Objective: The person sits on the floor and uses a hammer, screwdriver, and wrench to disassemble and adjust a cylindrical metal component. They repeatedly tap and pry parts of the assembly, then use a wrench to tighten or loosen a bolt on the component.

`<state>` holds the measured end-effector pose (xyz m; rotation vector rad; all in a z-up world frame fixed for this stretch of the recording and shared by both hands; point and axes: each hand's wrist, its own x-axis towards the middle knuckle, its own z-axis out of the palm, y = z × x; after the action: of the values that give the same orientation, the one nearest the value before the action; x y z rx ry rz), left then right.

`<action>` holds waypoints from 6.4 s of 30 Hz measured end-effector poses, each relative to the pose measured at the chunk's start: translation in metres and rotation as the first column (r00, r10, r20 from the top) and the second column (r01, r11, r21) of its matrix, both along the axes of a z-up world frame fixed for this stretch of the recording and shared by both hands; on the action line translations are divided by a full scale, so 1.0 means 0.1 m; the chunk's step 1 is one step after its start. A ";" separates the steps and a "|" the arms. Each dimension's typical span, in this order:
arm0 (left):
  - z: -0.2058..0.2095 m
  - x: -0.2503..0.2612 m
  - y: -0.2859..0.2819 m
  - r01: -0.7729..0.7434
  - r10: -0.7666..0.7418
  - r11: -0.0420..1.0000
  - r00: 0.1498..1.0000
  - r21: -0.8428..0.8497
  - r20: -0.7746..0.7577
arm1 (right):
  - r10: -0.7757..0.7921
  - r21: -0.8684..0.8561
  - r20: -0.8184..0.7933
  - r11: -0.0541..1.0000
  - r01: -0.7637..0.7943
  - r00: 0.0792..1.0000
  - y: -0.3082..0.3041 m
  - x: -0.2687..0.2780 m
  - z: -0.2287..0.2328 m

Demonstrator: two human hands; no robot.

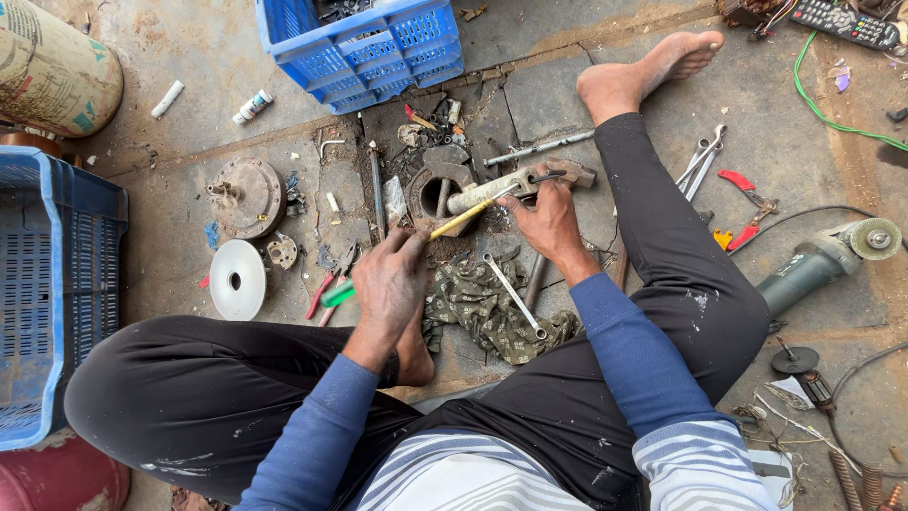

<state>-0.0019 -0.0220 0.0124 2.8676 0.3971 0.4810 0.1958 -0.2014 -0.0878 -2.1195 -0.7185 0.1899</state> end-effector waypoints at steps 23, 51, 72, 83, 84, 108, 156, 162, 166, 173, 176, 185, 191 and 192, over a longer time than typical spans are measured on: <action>0.46 0.32 0.94 0.186 -0.203 0.979 0.903 -0.080 -0.379 | 0.140 0.007 0.219 0.989 -0.145 0.966 0.26 -0.15 0.09; 0.69 0.97 1.22 0.252 -0.278 0.956 0.620 -0.149 -0.734 | 0.092 -0.019 0.135 0.996 -0.090 0.987 0.41 -0.16 -0.03; 0.18 0.66 1.64 0.232 -0.386 0.912 0.769 -0.339 -0.510 | 0.163 -0.078 0.066 0.984 -0.158 0.984 0.64 -0.49 0.22; 0.04 0.53 1.92 0.087 -0.344 0.897 0.755 -0.434 -0.558 | 0.276 0.047 -0.136 0.961 -0.272 0.952 0.78 -0.45 0.20; 0.03 0.51 1.92 0.099 -0.346 0.897 0.763 -0.431 -0.546 | 0.279 0.063 -0.125 0.960 -0.273 0.952 0.79 -0.45 0.20; 0.14 0.64 1.46 0.101 -0.197 0.975 0.804 -0.198 -0.561 | 0.102 0.079 0.591 0.980 -0.183 0.800 1.06 -0.08 1.05; 0.22 0.77 1.43 0.303 -0.307 0.950 0.864 -0.074 -0.400 | -0.194 -0.834 -0.463 0.427 -0.350 0.865 -0.01 -0.96 -0.63; 0.24 0.82 1.38 0.318 -0.294 0.948 0.854 -0.017 -0.430 | -0.164 -0.535 -0.442 0.837 -0.113 0.882 -0.15 -0.91 0.03; 0.31 0.89 1.35 0.252 -0.244 0.965 0.782 -0.067 -0.574 | -0.200 -0.380 -0.401 0.924 0.036 0.894 -0.18 -0.91 0.69; 0.34 1.01 1.26 0.322 -0.267 0.946 0.824 0.026 -0.500 | -0.014 -0.141 -0.075 0.990 0.003 0.997 0.17 -0.74 1.63; 0.33 1.05 1.22 0.337 -0.269 0.941 0.809 0.038 -0.522 | -0.009 -0.146 0.116 0.989 0.026 0.993 0.37 -0.67 1.86; 0.26 1.05 1.16 0.386 -0.315 0.921 0.811 0.047 -0.493 | 0.027 -0.209 0.220 0.978 0.020 0.975 0.55 -0.73 2.04; 0.25 1.05 1.05 0.411 -0.335 0.911 0.773 0.023 -0.539 | -0.039 -0.259 0.229 0.961 0.099 0.973 0.58 -0.74 2.02; 0.25 1.02 1.04 0.433 -0.350 0.901 0.775 0.038 -0.527 | -0.038 -0.251 0.233 0.963 0.098 0.972 0.57 -0.76 2.02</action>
<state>0.1001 0.0817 0.0373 3.0778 -0.1924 -0.3525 0.1194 -0.1446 0.1138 -2.4419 -0.7856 0.0031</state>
